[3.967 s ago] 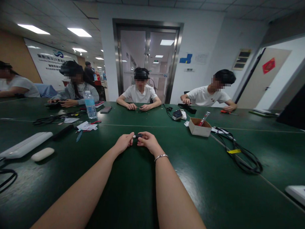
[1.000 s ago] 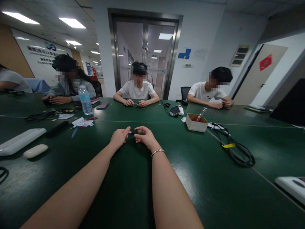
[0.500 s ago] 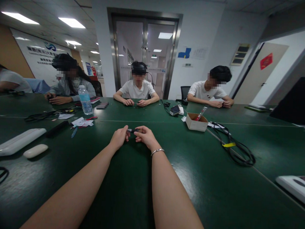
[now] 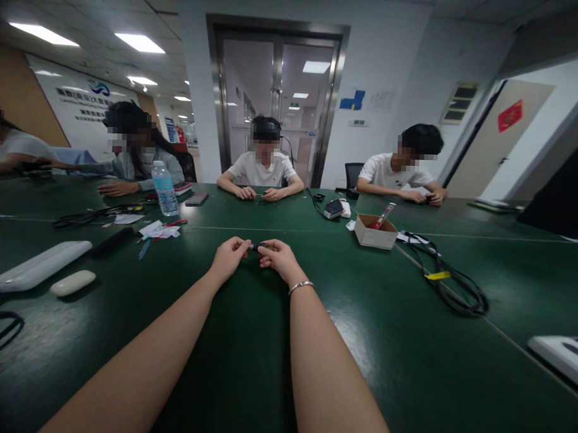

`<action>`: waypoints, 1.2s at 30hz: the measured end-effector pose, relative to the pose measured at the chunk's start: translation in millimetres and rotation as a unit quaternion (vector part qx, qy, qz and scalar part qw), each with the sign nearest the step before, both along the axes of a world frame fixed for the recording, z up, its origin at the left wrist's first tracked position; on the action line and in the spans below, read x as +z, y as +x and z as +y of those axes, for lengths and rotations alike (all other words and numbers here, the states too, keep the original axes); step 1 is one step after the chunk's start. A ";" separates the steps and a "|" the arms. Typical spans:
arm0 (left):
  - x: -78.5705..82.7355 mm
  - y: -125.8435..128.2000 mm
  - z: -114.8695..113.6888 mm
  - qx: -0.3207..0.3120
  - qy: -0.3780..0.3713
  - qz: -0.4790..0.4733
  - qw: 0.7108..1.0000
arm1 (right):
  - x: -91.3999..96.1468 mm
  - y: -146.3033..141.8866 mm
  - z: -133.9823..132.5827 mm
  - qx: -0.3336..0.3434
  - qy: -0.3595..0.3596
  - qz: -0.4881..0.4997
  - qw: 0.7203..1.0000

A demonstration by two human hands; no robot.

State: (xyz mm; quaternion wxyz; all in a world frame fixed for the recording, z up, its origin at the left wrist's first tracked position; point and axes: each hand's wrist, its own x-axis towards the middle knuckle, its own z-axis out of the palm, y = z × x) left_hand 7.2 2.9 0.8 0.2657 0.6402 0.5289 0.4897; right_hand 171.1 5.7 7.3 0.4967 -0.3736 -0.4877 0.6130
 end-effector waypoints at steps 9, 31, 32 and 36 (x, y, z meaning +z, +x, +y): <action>10.5 0.7 -10.9 0.030 -0.051 0.053 0.997 | -0.6 1.1 -1.4 0.015 0.029 0.007 0.999; 8.8 0.5 -9.3 0.032 -0.048 0.063 0.996 | 1.7 0.6 -2.6 0.017 0.001 0.007 1.000; 8.2 0.5 -8.8 0.029 -0.044 0.062 0.997 | 1.7 0.4 -2.3 0.013 -0.005 0.007 1.000; 4.5 0.7 -4.9 0.017 -0.029 0.047 0.998 | 1.8 0.0 -1.1 0.003 -0.018 0.012 1.000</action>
